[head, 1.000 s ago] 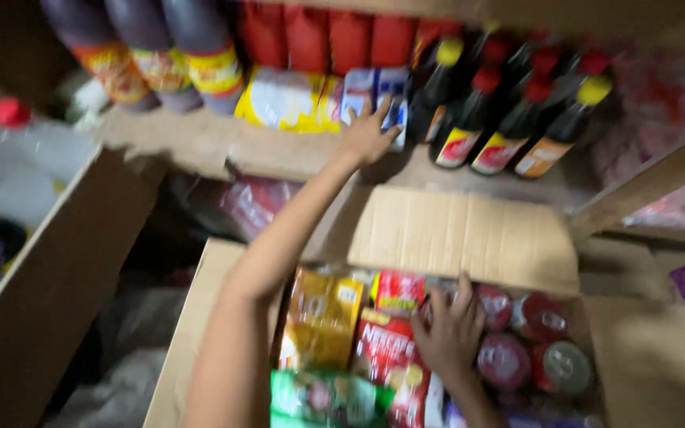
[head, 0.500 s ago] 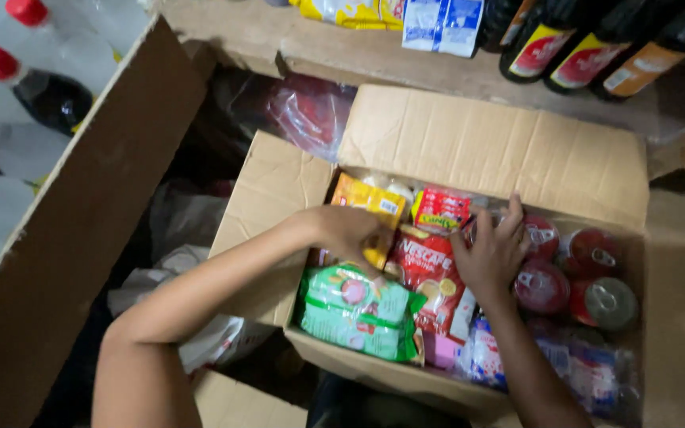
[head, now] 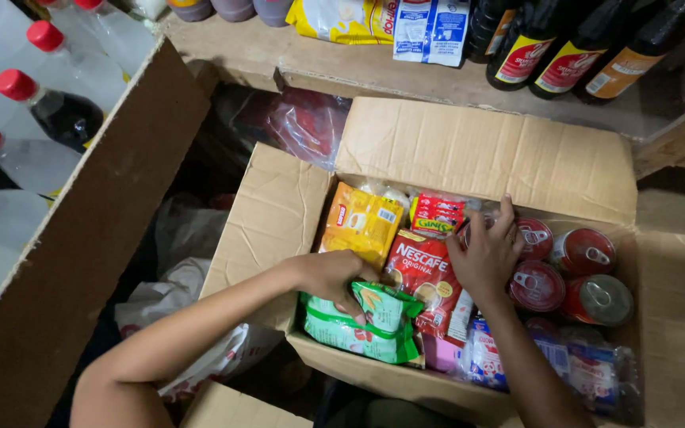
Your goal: The person packs various grocery items into a cardboard box by hand. The person removes items like snack packs from a plastic bag, takes down sauce bottles and coffee mixes from the wooden shelves, and carefully arranges them alongside canned goods and packaged snacks inside the box.
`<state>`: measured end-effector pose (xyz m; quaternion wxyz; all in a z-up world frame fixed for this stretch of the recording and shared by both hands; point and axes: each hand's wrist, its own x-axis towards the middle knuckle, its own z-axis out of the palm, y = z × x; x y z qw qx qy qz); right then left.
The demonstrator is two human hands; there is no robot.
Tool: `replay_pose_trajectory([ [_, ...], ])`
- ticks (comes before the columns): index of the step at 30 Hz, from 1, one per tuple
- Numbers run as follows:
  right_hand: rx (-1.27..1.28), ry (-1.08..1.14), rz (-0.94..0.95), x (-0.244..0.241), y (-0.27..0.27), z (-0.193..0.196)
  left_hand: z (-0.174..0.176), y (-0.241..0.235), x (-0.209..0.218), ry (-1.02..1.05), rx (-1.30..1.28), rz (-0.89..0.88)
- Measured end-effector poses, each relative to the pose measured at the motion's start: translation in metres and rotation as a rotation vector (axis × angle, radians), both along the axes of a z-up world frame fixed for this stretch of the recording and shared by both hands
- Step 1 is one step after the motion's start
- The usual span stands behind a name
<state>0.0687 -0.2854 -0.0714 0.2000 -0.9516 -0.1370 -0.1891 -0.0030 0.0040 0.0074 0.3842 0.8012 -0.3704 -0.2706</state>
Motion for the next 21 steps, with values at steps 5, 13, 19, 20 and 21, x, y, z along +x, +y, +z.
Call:
replay_pose_trajectory([
  [5, -0.015, -0.031, -0.025, 0.001, 0.002, 0.001, 0.02, 0.016, 0.034, 0.039, 0.084, 0.005],
  [13, -0.012, -0.022, -0.061, 0.0, 0.008, 0.006, 0.082, 0.058, 0.209, -0.22, -0.306, 0.71],
  [19, 0.024, -0.056, -0.054, -0.002, 0.008, 0.012, 0.059, 0.057, 0.385, -0.184, -0.91, 0.775],
  [20, 0.032, -0.05, -0.051, -0.002, 0.008, 0.013, 0.052, 0.054, 0.41, -0.267, -0.914, 0.819],
  [21, 0.04, -0.044, -0.047, -0.002, 0.009, 0.013, 0.045, 0.05, 0.435, -0.35, -0.918, 0.863],
])
